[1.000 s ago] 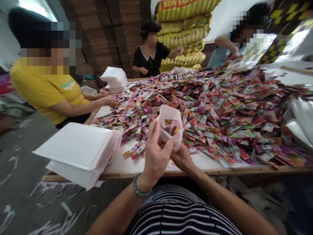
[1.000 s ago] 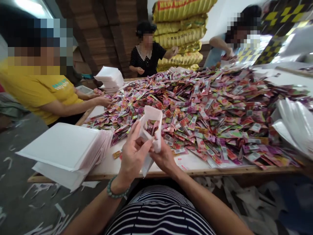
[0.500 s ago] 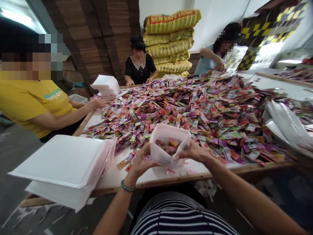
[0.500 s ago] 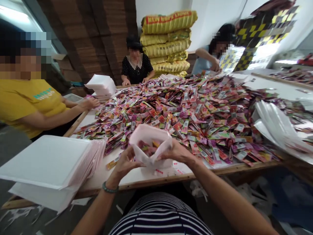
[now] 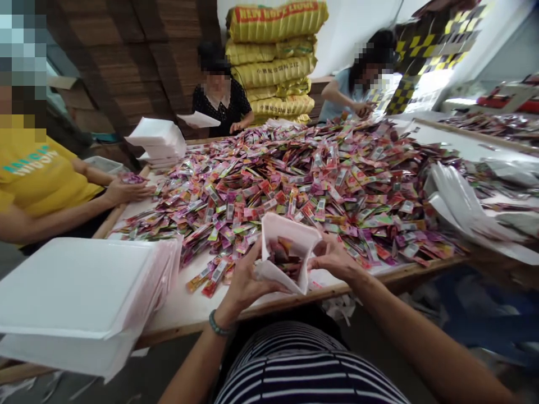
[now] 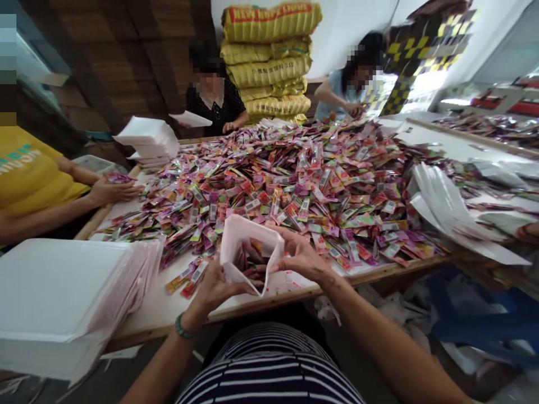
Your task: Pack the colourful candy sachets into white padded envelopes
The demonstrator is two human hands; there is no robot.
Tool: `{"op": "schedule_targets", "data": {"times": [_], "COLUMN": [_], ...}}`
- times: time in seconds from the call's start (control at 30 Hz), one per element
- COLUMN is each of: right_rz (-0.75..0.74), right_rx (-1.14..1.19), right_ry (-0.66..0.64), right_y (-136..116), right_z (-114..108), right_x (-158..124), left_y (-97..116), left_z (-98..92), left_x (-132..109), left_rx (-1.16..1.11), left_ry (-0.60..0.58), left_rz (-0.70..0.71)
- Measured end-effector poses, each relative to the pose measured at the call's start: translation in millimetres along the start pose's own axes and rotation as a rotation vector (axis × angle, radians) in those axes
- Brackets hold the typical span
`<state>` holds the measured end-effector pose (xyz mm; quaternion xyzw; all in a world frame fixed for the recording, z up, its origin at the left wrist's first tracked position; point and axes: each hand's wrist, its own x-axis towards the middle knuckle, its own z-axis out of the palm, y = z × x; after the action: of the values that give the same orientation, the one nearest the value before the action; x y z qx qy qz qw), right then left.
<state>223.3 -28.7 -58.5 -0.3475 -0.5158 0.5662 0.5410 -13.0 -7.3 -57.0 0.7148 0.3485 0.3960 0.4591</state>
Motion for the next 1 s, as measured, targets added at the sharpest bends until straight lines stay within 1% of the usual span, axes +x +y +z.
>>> {"op": "schedule_targets", "data": {"times": [0.07, 0.13, 0.17, 0.23, 0.37, 0.43, 0.5, 0.53, 0.6, 0.67, 0.73, 0.77, 0.83, 0.87, 0.9, 0.93, 0.97, 1.0], "right_rz": [-0.025, -0.024, -0.023, -0.034, -0.139, -0.177, -0.144, -0.107, -0.017, 0.054, 0.083, 0.061, -0.083, -0.188, -0.297, -0.390, -0.452, -0.482], "right_rx": [-0.008, -0.068, -0.111, -0.194, -0.251, -0.250, -0.275, -0.308, -0.418, -0.539, -0.689, -0.789, -1.023, -1.134, -1.225, -1.295, -1.348, -1.386], "right_ry": [0.002, -0.008, 0.011, 0.109, 0.420, 0.502, 0.540, 0.558, 0.608, 0.644, 0.699, 0.742, 0.820, 0.810, 0.742, 0.616, 0.461, 0.308], "right_y": [3.1, -0.6, -3.3, -8.0, -15.8, -19.3, -16.4, -10.6, 10.0, 37.2, 60.1, 67.0, 69.5, 66.1, 60.7, 54.7, 49.2, 45.1], "right_z": [-0.2, 0.7, 1.5, 3.8, 9.6, 10.9, 9.4, 7.2, -0.1, -10.2, -19.8, -23.2, -24.7, -22.4, -18.2, -12.6, -6.2, 0.2], "right_x": [-2.9, -3.7, -3.4, -2.5, -4.9, -7.9, -10.0, -10.4, -10.0, -9.4, -9.6, -9.8, -9.1, -7.4, -4.3, 0.2, 6.4, 13.9], "left_y": [-1.1, 1.8, 3.2, 4.9, 10.0, 14.7, 14.7, 11.0, -5.0, -28.6, -51.0, -59.2, -66.9, -66.9, -65.1, -62.2, -59.0, -56.1], "left_z": [2.3, 2.8, 3.0, 4.1, 6.5, 8.5, 14.2, 19.0, 32.0, 46.4, 57.8, 61.5, 64.8, 65.0, 64.6, 64.0, 63.4, 62.9], "left_x": [0.8, 3.6, 5.3, 8.2, 11.0, 13.0, 17.1, 19.7, 25.3, 29.6, 31.4, 31.4, 30.1, 29.3, 28.6, 28.1, 28.0, 28.1], "left_rx": [0.029, 0.075, 0.094, 0.111, 0.053, -0.050, -0.211, -0.305, -0.495, -0.648, -0.729, -0.743, -0.737, -0.733, -0.732, -0.734, -0.730, -0.720], "left_ry": [-0.028, -0.042, -0.039, 0.006, 0.211, 0.246, 0.234, 0.226, 0.239, 0.279, 0.316, 0.322, 0.318, 0.311, 0.295, 0.273, 0.248, 0.219], "left_rz": [0.049, 0.107, 0.126, 0.123, 0.010, -0.044, -0.118, -0.175, -0.311, -0.454, -0.572, -0.609, -0.619, -0.598, -0.566, -0.530, -0.494, -0.459]}}
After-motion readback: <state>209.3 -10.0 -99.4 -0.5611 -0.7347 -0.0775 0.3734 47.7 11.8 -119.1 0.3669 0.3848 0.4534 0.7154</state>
